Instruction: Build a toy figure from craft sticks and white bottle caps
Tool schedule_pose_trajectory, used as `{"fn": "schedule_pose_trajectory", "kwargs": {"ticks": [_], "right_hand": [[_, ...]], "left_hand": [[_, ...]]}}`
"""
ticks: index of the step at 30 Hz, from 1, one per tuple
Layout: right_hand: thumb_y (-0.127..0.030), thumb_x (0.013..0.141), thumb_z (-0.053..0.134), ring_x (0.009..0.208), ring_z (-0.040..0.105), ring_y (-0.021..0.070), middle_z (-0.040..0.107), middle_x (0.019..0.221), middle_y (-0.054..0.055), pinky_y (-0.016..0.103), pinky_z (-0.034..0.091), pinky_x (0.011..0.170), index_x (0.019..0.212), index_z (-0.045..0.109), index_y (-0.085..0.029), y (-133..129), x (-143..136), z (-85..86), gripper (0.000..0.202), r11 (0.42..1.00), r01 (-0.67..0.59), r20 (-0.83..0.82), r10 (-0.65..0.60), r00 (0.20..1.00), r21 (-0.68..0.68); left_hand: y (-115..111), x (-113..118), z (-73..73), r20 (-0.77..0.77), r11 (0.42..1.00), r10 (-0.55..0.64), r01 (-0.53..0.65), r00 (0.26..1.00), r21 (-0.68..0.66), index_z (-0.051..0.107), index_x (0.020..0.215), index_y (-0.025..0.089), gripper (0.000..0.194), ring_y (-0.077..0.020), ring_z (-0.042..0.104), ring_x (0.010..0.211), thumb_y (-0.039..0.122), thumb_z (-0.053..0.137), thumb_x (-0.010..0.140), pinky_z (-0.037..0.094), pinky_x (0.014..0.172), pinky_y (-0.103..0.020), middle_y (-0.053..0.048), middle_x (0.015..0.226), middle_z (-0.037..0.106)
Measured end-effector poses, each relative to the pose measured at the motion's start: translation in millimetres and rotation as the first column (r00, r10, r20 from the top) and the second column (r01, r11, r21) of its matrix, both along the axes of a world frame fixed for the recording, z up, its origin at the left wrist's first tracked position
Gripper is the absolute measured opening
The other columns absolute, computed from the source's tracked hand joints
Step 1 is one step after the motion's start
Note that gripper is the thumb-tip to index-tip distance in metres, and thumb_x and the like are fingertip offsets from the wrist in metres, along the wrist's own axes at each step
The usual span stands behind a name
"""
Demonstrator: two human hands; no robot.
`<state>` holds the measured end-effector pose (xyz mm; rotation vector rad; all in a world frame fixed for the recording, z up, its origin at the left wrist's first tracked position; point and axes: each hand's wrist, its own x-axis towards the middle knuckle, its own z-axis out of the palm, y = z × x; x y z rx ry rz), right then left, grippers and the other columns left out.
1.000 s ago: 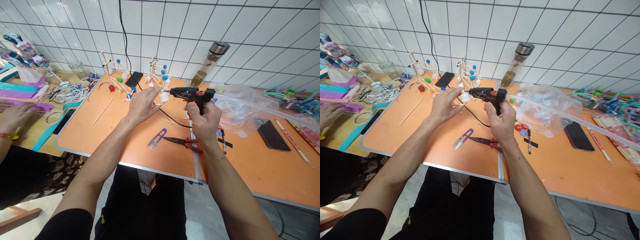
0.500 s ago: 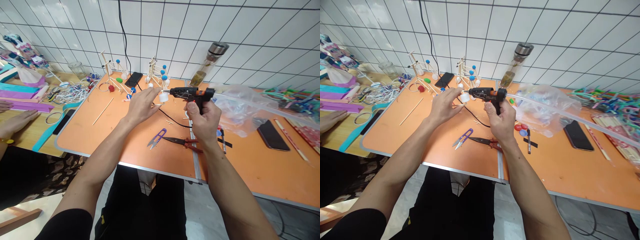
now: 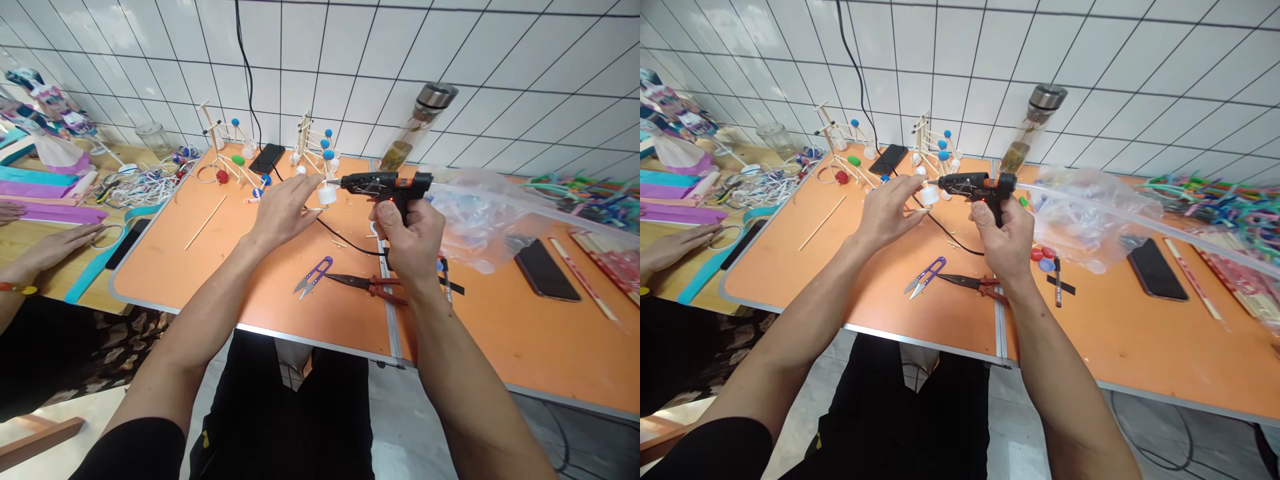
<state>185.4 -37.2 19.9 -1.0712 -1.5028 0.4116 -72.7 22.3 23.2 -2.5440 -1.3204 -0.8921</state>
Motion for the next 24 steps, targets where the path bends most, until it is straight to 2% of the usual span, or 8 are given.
{"fn": "schedule_pose_trajectory", "kwargs": {"ticks": [7,10,14,20,24], "right_hand": [[-0.069,0.103,0.075,0.065,0.057,0.0169,0.071,0.083,0.004,0.034,0.046,0.056,0.102,0.076,-0.025,-2.5,-2.1,4.7,0.044,0.999,0.001,-0.049,-0.003,0.999,-0.037],[-0.071,0.102,0.075,0.064,0.056,0.0163,0.071,0.082,0.003,0.033,0.042,0.055,0.1,0.075,-0.025,-2.7,-2.7,5.4,0.047,0.999,0.004,-0.055,-0.006,0.998,-0.039],[-0.073,0.102,0.074,0.062,0.053,0.0154,0.071,0.083,0.003,0.033,0.04,0.054,0.099,0.074,-0.025,-3.0,-2.8,5.6,0.048,0.999,0.007,-0.049,-0.009,0.999,-0.042],[-0.076,0.103,0.072,0.056,0.049,0.0146,0.06,0.073,-0.001,0.034,0.038,0.053,0.097,0.072,-0.027,-3.7,-5.5,8.6,0.05,0.999,-0.02,-0.075,0.017,0.997,-0.037],[-0.076,0.103,0.072,0.056,0.049,0.0152,0.059,0.073,-0.001,0.035,0.038,0.054,0.098,0.073,-0.027,-3.3,-6.1,8.3,0.049,0.999,-0.025,-0.072,0.024,0.997,-0.025]], "left_hand": [[-1.6,-0.7,1.7,-0.017,1.0,0.01,-0.01,1.0,0.003,0.062,0.159,0.026,0.055,-0.0328,0.075,0.124,0.038,0.065,0.106,0.055,0.091,-0.039,-0.012,0.139,0.08],[-2.3,-0.7,2.1,-0.018,1.0,0.01,-0.01,1.0,0.004,0.062,0.16,0.026,0.056,-0.0324,0.074,0.126,0.034,0.066,0.104,0.055,0.091,-0.038,-0.012,0.14,0.079],[-3.2,-0.2,2.5,0.004,1.0,0.0,0.0,1.0,0.003,0.063,0.158,0.027,0.054,-0.0317,0.074,0.124,0.033,0.064,0.104,0.055,0.092,-0.039,-0.011,0.137,0.08],[-2.2,-0.8,2.4,0.04,1.0,-0.002,0.003,0.999,-0.005,0.065,0.157,0.026,0.054,-0.0322,0.075,0.123,0.036,0.066,0.104,0.055,0.093,-0.039,-0.012,0.132,0.081],[-1.8,-1.2,2.5,0.063,1.0,0.001,0.001,0.998,-0.027,0.064,0.158,0.027,0.055,-0.032,0.075,0.123,0.037,0.066,0.104,0.056,0.094,-0.039,-0.012,0.133,0.08]]}}
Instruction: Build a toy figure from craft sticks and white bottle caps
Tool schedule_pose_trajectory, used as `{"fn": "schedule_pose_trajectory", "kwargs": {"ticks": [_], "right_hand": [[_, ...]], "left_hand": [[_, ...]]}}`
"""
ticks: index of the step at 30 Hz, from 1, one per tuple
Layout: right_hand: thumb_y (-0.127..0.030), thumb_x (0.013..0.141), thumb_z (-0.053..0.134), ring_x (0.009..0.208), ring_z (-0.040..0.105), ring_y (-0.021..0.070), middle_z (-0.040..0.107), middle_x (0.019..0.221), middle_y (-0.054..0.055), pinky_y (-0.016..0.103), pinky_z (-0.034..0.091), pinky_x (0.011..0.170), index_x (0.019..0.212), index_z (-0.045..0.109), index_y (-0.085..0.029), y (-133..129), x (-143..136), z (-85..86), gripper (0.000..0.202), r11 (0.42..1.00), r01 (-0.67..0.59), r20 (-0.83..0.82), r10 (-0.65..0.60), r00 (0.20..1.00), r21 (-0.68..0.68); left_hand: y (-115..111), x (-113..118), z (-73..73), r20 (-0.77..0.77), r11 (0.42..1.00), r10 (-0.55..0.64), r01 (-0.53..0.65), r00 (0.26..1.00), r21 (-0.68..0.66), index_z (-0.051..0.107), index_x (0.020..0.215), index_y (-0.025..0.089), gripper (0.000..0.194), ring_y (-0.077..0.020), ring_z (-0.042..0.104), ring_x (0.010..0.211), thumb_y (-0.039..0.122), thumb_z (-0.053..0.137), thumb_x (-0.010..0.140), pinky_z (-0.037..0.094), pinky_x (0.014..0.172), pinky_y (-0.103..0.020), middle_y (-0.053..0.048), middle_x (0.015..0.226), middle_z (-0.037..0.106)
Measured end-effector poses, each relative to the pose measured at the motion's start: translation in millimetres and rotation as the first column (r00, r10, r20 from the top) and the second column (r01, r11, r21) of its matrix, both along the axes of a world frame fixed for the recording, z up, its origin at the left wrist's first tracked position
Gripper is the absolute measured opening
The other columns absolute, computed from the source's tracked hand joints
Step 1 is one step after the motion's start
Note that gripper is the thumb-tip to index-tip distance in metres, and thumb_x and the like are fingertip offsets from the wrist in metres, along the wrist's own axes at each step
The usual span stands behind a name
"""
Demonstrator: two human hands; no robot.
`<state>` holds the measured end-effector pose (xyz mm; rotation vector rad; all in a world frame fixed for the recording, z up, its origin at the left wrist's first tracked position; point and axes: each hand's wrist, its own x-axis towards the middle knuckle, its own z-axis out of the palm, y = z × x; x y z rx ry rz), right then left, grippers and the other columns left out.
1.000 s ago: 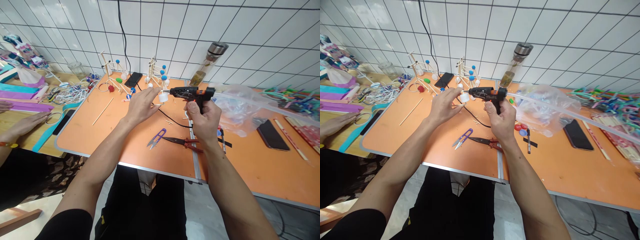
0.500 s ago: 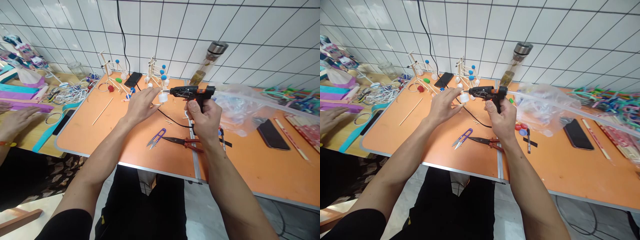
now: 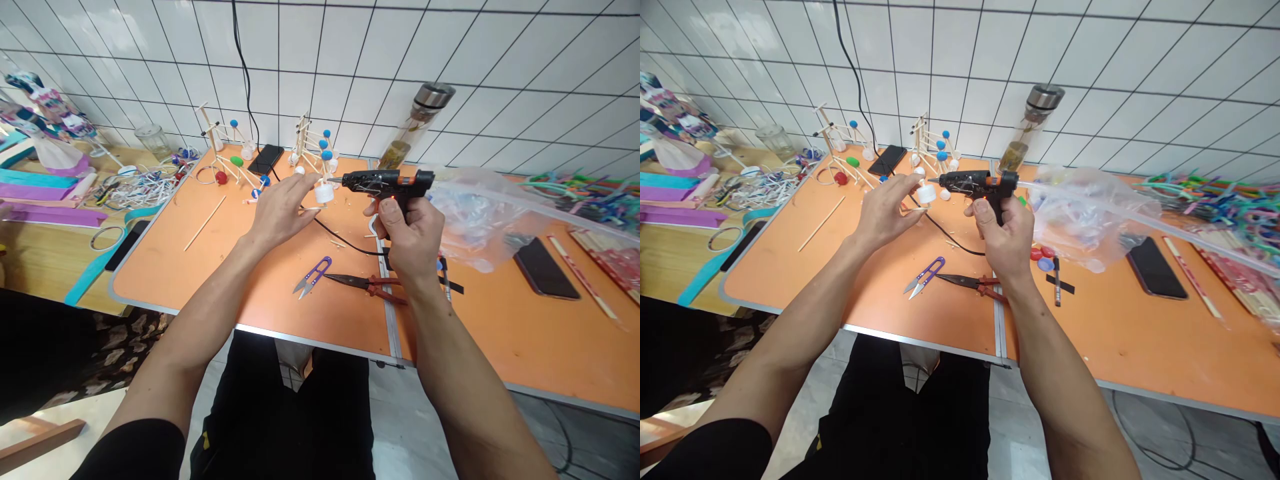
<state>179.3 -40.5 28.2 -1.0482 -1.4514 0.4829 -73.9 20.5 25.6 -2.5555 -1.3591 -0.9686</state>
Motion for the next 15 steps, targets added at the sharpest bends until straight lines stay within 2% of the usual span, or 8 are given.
{"fn": "schedule_pose_trajectory", "kwargs": {"ticks": [10,15], "right_hand": [[-0.082,0.101,0.069,0.054,0.05,0.0159,0.057,0.068,-0.002,0.036,0.039,0.053,0.097,0.073,-0.028,0.4,0.1,0.1,0.054,1.0,-0.002,0.032,0.002,0.999,-0.001],[-0.079,0.102,0.072,0.054,0.05,0.0142,0.063,0.076,0.0,0.035,0.037,0.053,0.096,0.073,-0.028,1.8,0.4,-1.5,0.051,1.0,-0.014,0.008,0.014,1.0,0.009]], "left_hand": [[0.0,1.3,-0.6,0.015,1.0,-0.013,0.013,1.0,-0.006,0.065,0.159,0.027,0.054,-0.0318,0.075,0.128,0.04,0.065,0.106,0.057,0.097,-0.039,-0.012,0.135,0.081],[-1.8,1.9,0.8,0.002,1.0,-0.011,0.011,1.0,-0.016,0.064,0.159,0.027,0.055,-0.0324,0.074,0.13,0.039,0.066,0.106,0.057,0.098,-0.039,-0.012,0.137,0.08]]}}
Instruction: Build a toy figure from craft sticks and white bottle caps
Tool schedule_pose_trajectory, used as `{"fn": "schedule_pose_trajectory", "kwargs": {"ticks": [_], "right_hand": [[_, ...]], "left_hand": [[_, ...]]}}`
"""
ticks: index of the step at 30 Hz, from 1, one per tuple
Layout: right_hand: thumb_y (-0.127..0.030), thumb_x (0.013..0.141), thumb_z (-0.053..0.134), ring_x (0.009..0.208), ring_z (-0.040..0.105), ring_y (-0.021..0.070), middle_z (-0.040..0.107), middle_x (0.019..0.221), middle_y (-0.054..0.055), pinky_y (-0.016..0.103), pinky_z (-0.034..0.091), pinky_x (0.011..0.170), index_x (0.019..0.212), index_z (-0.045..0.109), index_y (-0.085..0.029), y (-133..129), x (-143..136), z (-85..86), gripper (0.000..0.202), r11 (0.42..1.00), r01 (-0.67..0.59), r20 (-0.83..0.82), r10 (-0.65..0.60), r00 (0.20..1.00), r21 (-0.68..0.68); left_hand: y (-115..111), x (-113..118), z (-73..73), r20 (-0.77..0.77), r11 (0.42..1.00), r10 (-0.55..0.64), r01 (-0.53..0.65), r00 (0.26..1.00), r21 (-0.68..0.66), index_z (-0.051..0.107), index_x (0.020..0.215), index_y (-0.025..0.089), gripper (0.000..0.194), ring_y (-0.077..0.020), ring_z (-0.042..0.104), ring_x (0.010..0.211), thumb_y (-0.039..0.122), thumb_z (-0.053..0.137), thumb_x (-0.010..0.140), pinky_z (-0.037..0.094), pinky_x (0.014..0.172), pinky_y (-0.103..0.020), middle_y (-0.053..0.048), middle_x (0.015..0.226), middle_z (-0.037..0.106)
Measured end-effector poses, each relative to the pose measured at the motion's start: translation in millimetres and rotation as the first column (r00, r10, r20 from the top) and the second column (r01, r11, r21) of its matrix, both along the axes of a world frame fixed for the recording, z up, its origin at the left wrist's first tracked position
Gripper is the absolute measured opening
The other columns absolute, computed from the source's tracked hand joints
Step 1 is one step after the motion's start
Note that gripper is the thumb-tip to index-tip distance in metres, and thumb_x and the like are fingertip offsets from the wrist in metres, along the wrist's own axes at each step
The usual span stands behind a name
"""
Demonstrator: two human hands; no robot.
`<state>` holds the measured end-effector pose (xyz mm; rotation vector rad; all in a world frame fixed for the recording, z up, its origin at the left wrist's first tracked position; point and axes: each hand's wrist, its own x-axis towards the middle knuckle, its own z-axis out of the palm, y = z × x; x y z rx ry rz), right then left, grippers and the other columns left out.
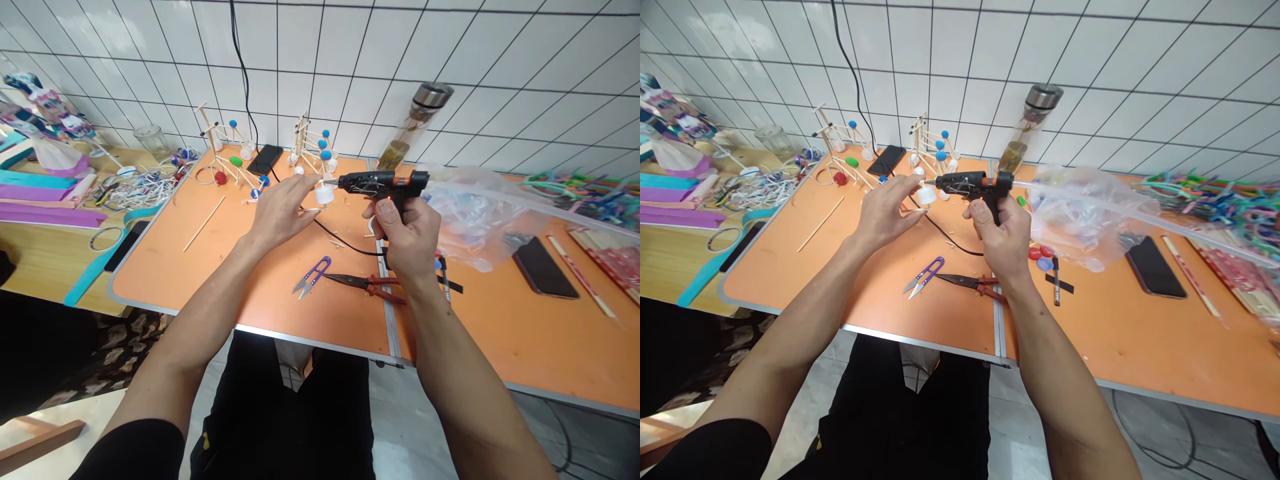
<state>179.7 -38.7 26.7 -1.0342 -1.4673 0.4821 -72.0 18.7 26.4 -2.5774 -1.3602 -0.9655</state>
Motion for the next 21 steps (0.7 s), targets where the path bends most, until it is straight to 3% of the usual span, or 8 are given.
{"fn": "schedule_pose_trajectory", "kwargs": {"ticks": [21], "right_hand": [[-0.073,0.102,0.075,0.056,0.049,0.0147,0.064,0.076,0.0,0.035,0.037,0.053,0.096,0.074,-0.027,-3.9,0.3,3.0,0.047,1.0,0.006,-0.003,-0.006,1.0,-0.012]], "left_hand": [[1.4,-1.1,-1.9,0.002,1.0,0.004,-0.004,1.0,0.004,0.063,0.16,0.028,0.056,-0.0325,0.074,0.128,0.039,0.066,0.105,0.057,0.097,-0.04,-0.012,0.136,0.08]]}}
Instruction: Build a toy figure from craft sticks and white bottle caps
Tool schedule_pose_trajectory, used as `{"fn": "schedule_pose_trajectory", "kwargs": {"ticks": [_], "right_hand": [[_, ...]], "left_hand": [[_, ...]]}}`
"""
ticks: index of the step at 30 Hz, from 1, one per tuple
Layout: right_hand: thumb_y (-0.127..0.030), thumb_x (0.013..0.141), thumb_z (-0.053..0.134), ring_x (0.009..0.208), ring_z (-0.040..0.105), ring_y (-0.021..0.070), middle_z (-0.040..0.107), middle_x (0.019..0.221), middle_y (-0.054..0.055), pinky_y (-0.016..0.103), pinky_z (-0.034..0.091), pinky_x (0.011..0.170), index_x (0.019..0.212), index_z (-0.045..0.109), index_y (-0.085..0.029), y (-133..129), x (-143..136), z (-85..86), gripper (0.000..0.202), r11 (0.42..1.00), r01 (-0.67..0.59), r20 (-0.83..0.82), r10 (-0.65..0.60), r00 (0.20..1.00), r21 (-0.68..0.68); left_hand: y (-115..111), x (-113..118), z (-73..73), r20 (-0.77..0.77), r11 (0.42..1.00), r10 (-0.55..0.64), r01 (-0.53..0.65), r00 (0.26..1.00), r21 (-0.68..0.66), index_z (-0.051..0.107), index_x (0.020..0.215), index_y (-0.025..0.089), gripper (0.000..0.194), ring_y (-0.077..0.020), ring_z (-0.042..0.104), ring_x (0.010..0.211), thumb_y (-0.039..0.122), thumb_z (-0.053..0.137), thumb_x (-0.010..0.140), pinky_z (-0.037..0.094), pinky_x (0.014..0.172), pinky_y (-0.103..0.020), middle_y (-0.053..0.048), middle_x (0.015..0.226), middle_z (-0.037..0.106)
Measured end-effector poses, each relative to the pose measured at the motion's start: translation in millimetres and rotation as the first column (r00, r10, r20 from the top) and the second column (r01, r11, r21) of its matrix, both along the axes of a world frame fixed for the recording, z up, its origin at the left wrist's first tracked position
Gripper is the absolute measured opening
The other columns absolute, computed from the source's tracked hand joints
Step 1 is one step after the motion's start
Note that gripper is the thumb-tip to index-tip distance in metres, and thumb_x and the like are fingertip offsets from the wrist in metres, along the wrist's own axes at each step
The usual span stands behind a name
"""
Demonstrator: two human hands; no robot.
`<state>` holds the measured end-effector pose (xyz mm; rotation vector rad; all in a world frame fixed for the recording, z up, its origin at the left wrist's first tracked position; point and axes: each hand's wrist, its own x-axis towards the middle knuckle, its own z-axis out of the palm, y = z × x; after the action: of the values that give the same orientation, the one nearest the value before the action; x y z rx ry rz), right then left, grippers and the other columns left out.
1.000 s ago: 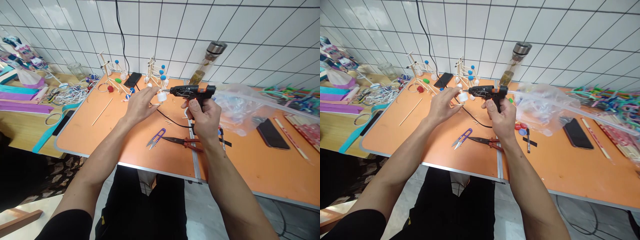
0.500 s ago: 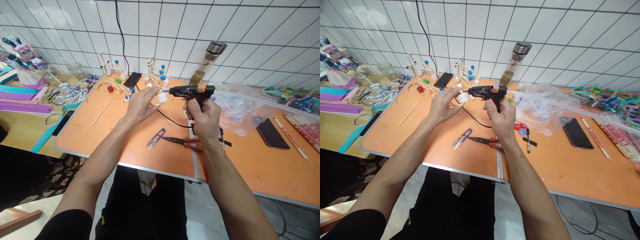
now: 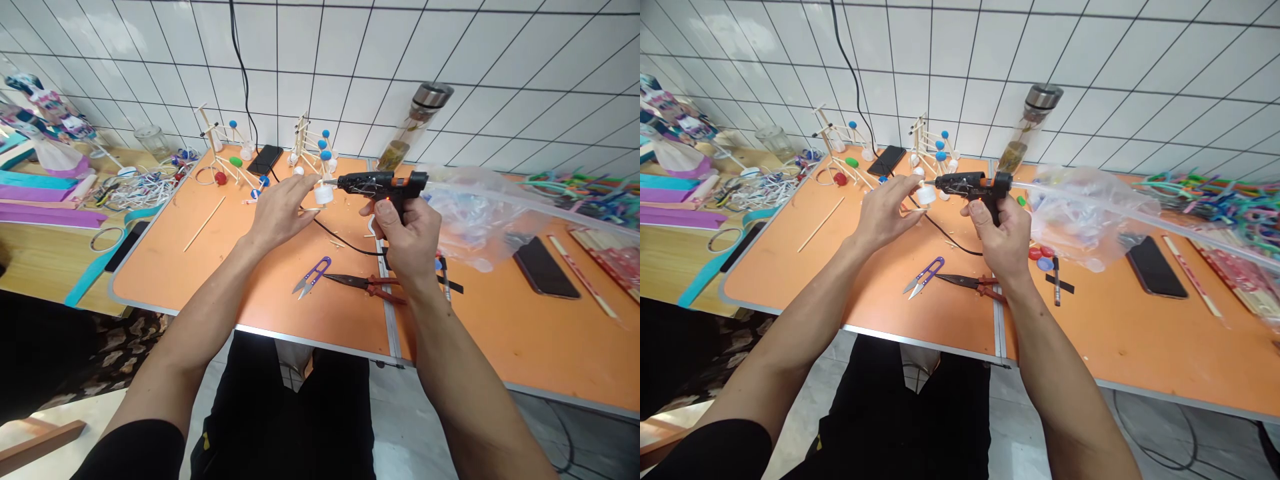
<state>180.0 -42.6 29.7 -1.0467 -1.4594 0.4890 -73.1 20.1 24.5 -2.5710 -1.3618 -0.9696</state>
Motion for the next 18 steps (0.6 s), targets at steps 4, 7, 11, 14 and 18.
{"fn": "schedule_pose_trajectory", "kwargs": {"ticks": [4,7,11,14,18], "right_hand": [[-0.074,0.102,0.075,0.057,0.05,0.0151,0.073,0.085,0.003,0.036,0.04,0.053,0.099,0.076,-0.026,-1.4,-1.3,2.2,0.047,1.0,0.012,-0.018,-0.012,1.0,-0.012],[-0.077,0.1,0.075,0.056,0.05,0.0151,0.074,0.083,0.003,0.036,0.04,0.051,0.099,0.077,-0.026,-1.4,-2.0,2.2,0.051,1.0,0.025,-0.01,-0.025,1.0,-0.004],[-0.075,0.101,0.074,0.057,0.05,0.0158,0.074,0.081,0.003,0.036,0.041,0.052,0.1,0.077,-0.026,-0.5,-1.7,-0.6,0.049,0.999,0.028,0.028,-0.029,0.999,0.018],[-0.073,0.103,0.073,0.059,0.051,0.0163,0.078,0.089,0.005,0.036,0.042,0.053,0.102,0.077,-0.026,-0.4,-1.4,-2.1,0.047,0.999,0.033,0.045,-0.034,0.998,0.021],[-0.072,0.103,0.074,0.06,0.052,0.0163,0.079,0.092,0.006,0.036,0.042,0.053,0.102,0.077,-0.026,-0.7,-1.9,-2.9,0.047,0.999,0.037,0.049,-0.038,0.998,0.028]], "left_hand": [[0.8,-1.2,-0.1,-0.002,1.0,0.019,-0.019,1.0,0.007,0.064,0.157,0.027,0.054,-0.0322,0.075,0.128,0.037,0.067,0.104,0.057,0.095,-0.04,-0.012,0.136,0.08],[1.1,-1.7,-0.2,-0.002,1.0,0.024,-0.024,1.0,0.015,0.064,0.157,0.028,0.053,-0.032,0.075,0.126,0.039,0.066,0.105,0.057,0.093,-0.039,-0.011,0.135,0.08],[0.9,-1.6,-0.4,-0.001,0.999,0.024,-0.024,1.0,0.023,0.064,0.157,0.029,0.052,-0.0318,0.075,0.126,0.041,0.066,0.106,0.057,0.091,-0.039,-0.011,0.135,0.081],[0.5,-1.1,-0.4,-0.004,0.999,0.026,-0.026,1.0,0.025,0.064,0.157,0.03,0.053,-0.0316,0.075,0.126,0.038,0.066,0.105,0.057,0.091,-0.039,-0.01,0.135,0.081],[0.2,-0.5,-0.1,-0.014,1.0,0.025,-0.025,1.0,0.019,0.063,0.158,0.029,0.053,-0.0317,0.074,0.126,0.037,0.065,0.105,0.057,0.092,-0.039,-0.011,0.136,0.081]]}}
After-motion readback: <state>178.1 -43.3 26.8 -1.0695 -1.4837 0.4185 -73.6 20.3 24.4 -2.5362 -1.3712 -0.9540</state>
